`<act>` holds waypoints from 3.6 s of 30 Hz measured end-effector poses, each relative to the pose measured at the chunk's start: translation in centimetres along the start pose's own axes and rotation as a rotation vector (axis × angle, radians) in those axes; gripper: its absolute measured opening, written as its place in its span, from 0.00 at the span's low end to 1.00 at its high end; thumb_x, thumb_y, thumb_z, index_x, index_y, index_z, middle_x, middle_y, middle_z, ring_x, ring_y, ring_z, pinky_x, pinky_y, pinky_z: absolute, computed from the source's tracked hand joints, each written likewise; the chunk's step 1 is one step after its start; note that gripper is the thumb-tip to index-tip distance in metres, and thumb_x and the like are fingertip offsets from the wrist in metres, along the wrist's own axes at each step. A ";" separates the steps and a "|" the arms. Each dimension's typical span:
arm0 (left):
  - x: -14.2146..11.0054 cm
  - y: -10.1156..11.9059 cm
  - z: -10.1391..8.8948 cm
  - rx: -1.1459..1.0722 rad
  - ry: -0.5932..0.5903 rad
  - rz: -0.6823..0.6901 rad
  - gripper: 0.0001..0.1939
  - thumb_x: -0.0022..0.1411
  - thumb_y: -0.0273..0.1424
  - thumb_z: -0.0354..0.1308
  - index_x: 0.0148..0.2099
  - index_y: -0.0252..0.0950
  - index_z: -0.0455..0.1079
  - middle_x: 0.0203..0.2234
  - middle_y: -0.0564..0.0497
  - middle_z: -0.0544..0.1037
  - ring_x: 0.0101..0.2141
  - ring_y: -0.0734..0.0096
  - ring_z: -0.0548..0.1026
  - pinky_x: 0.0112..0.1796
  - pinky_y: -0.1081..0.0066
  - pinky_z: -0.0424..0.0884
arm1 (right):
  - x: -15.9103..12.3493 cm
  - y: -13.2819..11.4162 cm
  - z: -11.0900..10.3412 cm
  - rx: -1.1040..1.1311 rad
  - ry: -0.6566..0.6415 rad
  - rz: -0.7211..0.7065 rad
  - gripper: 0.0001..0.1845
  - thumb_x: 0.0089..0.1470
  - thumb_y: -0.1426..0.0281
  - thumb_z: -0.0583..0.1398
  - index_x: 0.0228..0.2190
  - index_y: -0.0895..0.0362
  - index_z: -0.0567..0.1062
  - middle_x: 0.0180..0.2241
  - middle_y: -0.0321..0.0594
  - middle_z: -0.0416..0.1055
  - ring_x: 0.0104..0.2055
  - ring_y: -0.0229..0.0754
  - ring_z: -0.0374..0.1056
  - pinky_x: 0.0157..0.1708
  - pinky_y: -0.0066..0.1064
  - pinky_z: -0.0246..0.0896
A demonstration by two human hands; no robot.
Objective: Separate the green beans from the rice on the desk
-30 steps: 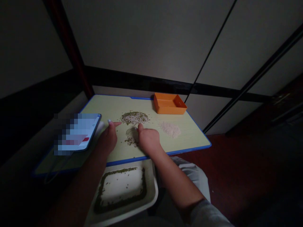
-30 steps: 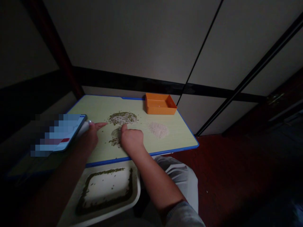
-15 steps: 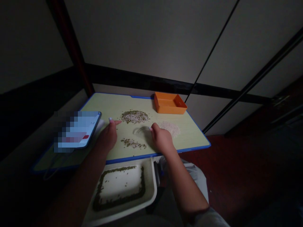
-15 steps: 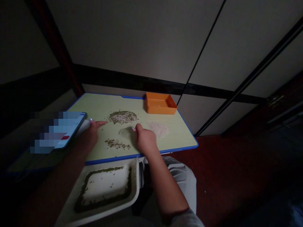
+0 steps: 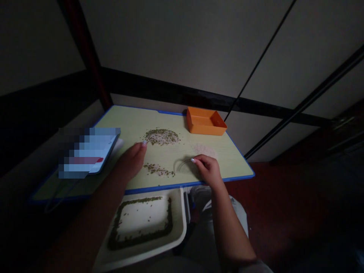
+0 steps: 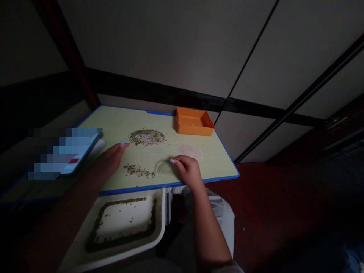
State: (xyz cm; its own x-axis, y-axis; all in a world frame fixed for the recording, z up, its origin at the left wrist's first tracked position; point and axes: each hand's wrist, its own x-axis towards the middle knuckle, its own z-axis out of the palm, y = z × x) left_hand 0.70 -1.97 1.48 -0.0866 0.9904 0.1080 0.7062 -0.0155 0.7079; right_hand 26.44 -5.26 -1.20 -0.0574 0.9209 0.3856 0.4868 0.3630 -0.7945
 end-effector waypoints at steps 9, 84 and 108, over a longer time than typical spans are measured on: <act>-0.3 0.5 -0.2 -0.044 -0.036 -0.046 0.21 0.64 0.44 0.37 0.40 0.40 0.67 0.36 0.48 0.76 0.42 0.61 0.72 0.47 0.60 0.66 | -0.2 -0.3 0.0 -0.142 -0.071 -0.018 0.16 0.59 0.61 0.56 0.28 0.58 0.77 0.25 0.38 0.73 0.27 0.36 0.66 0.28 0.24 0.56; -0.2 1.0 -0.2 0.037 -0.044 -0.008 0.18 0.63 0.41 0.38 0.39 0.41 0.67 0.36 0.48 0.75 0.42 0.61 0.73 0.46 0.60 0.68 | -0.7 -2.5 2.6 -0.249 -0.195 -0.055 0.14 0.61 0.62 0.56 0.29 0.56 0.75 0.24 0.35 0.72 0.26 0.34 0.64 0.28 0.24 0.51; 0.5 -0.1 0.3 0.061 -0.016 0.091 0.19 0.61 0.43 0.38 0.37 0.41 0.67 0.38 0.45 0.76 0.44 0.60 0.73 0.49 0.61 0.67 | -3.0 -2.3 0.7 -0.215 0.043 0.083 0.15 0.60 0.62 0.54 0.26 0.56 0.72 0.20 0.34 0.68 0.22 0.35 0.61 0.24 0.25 0.49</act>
State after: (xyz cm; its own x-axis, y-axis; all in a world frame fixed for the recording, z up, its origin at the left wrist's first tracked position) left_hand 0.80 -1.46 1.19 -0.0092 0.9873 0.1588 0.7523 -0.0978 0.6515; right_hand 24.90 -8.71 -0.87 0.0251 0.9377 0.3465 0.6627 0.2439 -0.7080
